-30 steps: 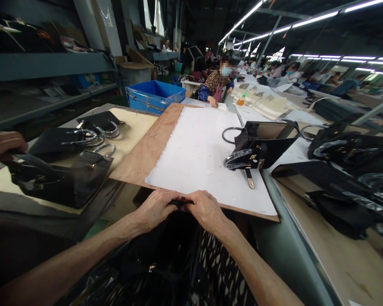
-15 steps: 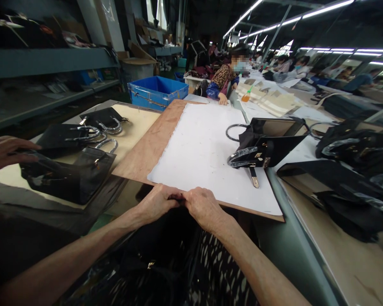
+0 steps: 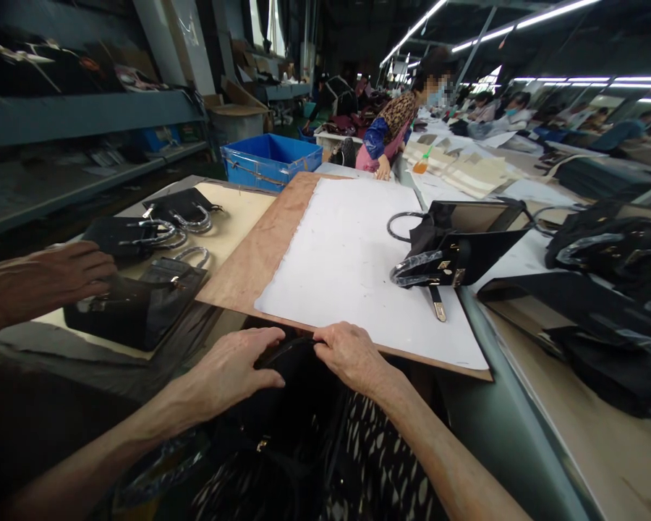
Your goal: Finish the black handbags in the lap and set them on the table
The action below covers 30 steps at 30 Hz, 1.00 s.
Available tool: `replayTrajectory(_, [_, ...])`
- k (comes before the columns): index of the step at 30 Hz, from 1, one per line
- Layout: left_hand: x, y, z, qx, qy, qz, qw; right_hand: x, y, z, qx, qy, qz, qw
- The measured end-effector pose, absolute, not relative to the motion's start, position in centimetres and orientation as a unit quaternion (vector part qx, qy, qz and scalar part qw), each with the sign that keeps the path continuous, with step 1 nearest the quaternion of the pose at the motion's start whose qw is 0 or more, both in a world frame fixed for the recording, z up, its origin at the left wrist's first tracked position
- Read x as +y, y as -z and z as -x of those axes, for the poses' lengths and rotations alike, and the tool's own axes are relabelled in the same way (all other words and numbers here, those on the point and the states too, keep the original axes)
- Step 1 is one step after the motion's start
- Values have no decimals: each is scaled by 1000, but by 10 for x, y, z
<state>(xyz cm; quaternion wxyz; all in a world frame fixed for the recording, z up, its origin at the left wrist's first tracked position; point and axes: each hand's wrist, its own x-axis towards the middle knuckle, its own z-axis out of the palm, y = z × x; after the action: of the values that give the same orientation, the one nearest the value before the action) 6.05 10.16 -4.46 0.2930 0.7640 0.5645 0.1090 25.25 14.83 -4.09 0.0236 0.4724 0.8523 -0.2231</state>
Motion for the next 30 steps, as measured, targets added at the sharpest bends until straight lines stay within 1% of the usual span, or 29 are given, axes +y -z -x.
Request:
replayTrajectory(2, [95,41,-72,568,-51,-790,225,148,40,-252,854,215,-474,25])
replayTrajectory(4, [89,40,-82,569,-20,-802,181,146,41,-252,855,204,-476,30])
replayTrajectory(6, [80,40,-89,581,-3,-798,160,145,43,-253,854,192,-483,35])
replayTrajectory(9, [67,43,-88,618,16,-770,158,144,49,-257,841,173,-512,36])
replayTrajectory(11, [64,48,-82,620,-3,-771,144,143,53,-260,827,162,-538,35])
replayTrajectory(14, [78,61,-70,552,-68,-821,124,142,53,-264,811,153,-564,26])
replayTrajectory(17, [104,75,-60,487,-113,-853,150,142,49,-269,800,151,-581,17])
replayTrajectory(21, [120,86,-66,466,-154,-857,160,140,51,-281,779,141,-610,-1])
replayTrajectory(25, [113,87,-85,462,-180,-855,153,134,58,-293,749,161,-642,-18])
replayTrajectory(30, [115,86,-98,463,-166,-861,127,133,55,-293,740,182,-646,-30])
